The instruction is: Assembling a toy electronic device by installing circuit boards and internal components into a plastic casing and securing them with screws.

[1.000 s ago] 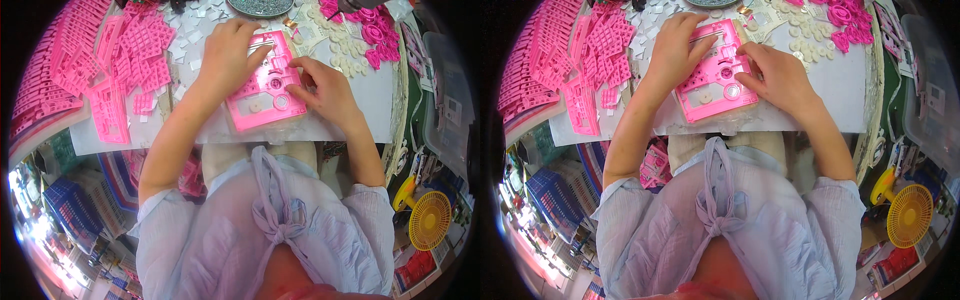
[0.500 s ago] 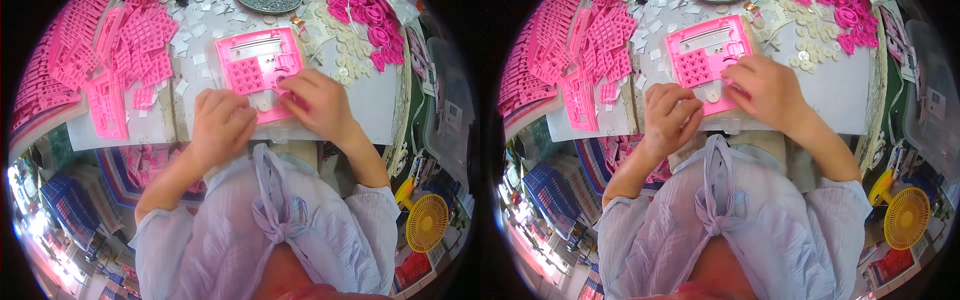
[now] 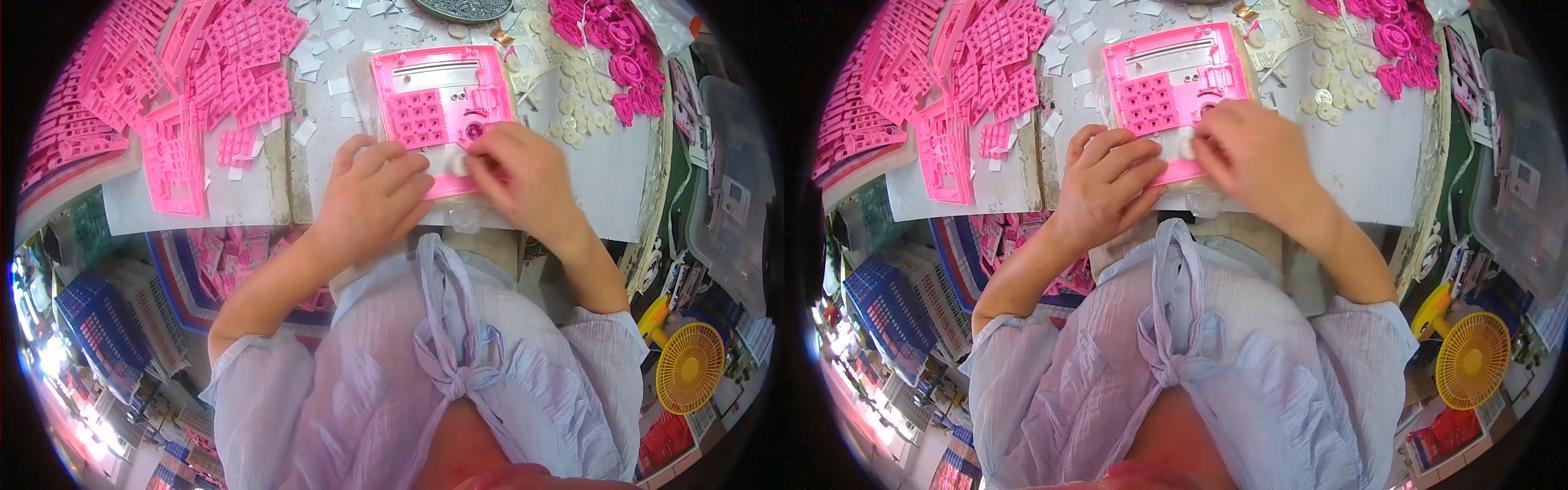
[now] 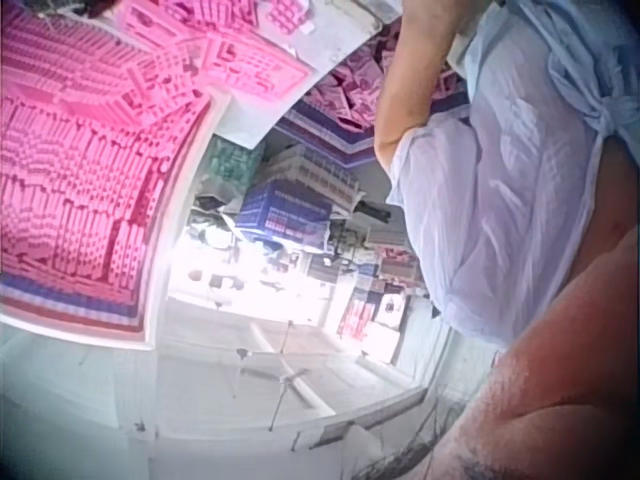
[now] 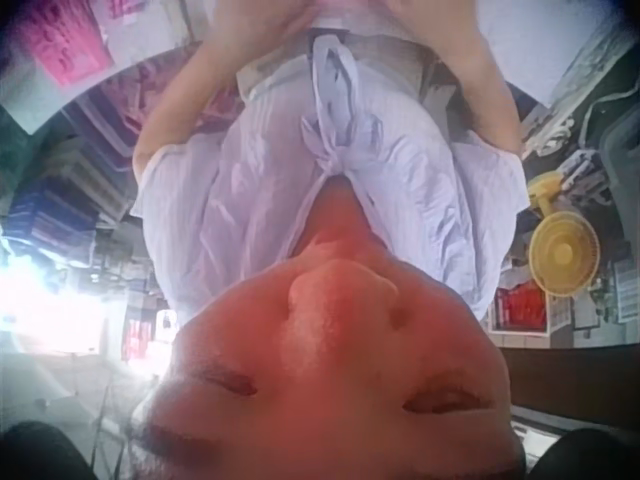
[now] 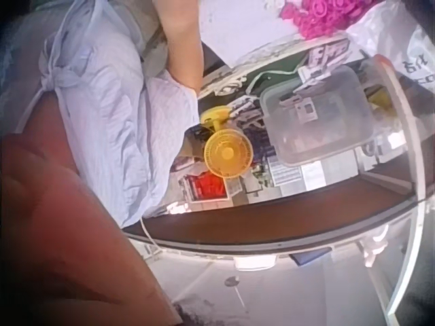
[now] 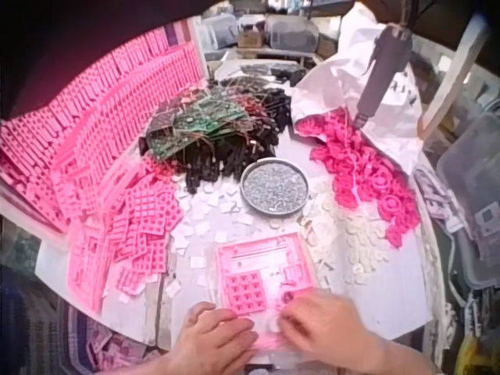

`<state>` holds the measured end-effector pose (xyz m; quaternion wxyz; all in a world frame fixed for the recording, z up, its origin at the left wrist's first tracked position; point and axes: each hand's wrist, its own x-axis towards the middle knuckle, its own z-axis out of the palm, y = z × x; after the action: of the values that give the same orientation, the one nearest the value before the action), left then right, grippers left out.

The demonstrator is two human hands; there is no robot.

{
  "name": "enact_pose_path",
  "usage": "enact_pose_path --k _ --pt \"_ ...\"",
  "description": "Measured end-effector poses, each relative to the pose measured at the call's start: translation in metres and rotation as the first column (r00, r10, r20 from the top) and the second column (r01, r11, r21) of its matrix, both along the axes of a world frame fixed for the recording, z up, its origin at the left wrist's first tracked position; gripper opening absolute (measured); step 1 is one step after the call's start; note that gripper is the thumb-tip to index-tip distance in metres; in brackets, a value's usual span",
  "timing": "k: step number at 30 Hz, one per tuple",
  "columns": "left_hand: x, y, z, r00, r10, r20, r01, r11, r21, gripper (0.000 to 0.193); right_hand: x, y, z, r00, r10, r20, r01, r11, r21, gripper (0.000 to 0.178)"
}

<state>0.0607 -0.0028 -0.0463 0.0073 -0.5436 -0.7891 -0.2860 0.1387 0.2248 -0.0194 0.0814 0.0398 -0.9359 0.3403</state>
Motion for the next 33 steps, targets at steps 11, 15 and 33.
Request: enact_pose_path --k 11,15,33 --pt "-0.028 0.043 0.02 0.992 -0.09 -0.083 0.076 0.985 -0.155 0.034 0.033 0.055 0.013 0.966 -0.227 0.125 0.248 0.95 -0.188 0.006" --pt "-0.03 0.043 0.017 0.98 -0.145 -0.135 0.115 0.972 -0.204 0.033 0.034 0.057 0.008 0.967 -0.221 0.127 0.243 0.948 -0.206 0.007" --pt "-0.03 0.045 0.014 0.978 -0.16 -0.132 0.13 0.969 -0.212 0.037 0.011 0.09 0.008 1.0 0.009 0.011 -0.01 0.996 0.091 0.013"
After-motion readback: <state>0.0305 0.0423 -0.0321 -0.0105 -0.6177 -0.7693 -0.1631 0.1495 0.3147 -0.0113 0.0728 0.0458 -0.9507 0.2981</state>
